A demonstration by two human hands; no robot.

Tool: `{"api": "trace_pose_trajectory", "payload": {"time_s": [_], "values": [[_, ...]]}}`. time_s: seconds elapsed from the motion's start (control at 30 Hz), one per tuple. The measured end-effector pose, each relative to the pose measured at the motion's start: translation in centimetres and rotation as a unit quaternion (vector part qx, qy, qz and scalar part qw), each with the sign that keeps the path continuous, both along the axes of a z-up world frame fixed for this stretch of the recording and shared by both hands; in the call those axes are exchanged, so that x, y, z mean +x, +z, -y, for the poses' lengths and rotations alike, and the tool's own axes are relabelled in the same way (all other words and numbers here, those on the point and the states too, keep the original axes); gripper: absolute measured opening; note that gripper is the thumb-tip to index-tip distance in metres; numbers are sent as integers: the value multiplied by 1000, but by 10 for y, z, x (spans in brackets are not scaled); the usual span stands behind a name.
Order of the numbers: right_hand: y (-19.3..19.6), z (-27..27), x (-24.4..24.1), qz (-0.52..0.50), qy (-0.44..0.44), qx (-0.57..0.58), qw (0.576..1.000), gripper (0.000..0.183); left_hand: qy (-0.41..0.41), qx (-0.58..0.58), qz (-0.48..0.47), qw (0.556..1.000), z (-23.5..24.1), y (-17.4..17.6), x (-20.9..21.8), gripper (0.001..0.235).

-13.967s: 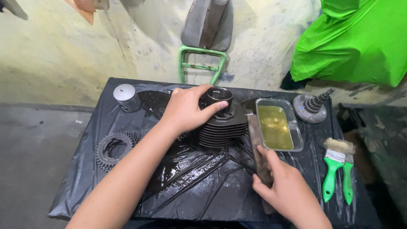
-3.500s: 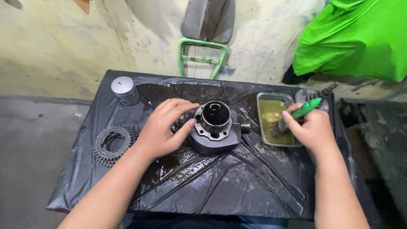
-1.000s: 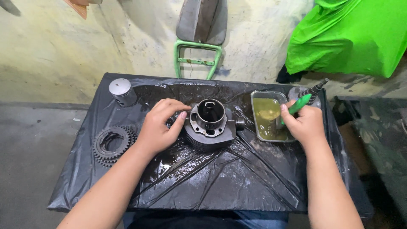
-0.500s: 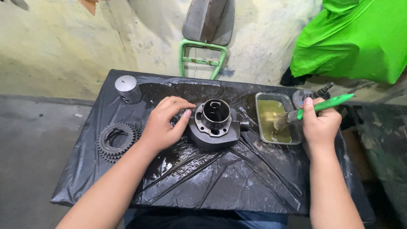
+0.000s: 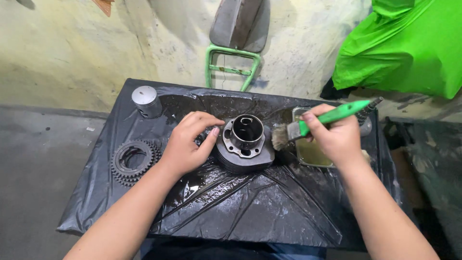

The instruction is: Cleaning a motorcycle cylinder block using a brush and a metal scraper

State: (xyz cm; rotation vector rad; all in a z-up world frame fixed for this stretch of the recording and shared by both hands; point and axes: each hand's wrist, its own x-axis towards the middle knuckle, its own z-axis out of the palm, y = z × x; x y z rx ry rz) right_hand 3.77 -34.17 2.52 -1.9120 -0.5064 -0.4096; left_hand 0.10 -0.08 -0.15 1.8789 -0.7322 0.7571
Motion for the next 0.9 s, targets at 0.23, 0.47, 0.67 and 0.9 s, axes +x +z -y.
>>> {"api": "trace_pose_trajectory", "payload": {"time_s": [0.23, 0.47, 0.67, 0.9], "values": [[6, -41, 16, 26, -7, -4, 1000, 14, 4, -4, 0, 1000, -1, 0, 1, 15], [-18, -26, 15, 47, 26, 0, 999, 23, 9, -18, 2, 1000, -2, -2, 1, 16], [-35, -18, 28, 82, 21, 35, 996, 25, 8, -16, 11, 1000, -1, -4, 0, 15], [-37, -27, 8, 132, 53, 26, 990, 25, 7, -19, 14, 1000, -3, -4, 4, 16]]}}
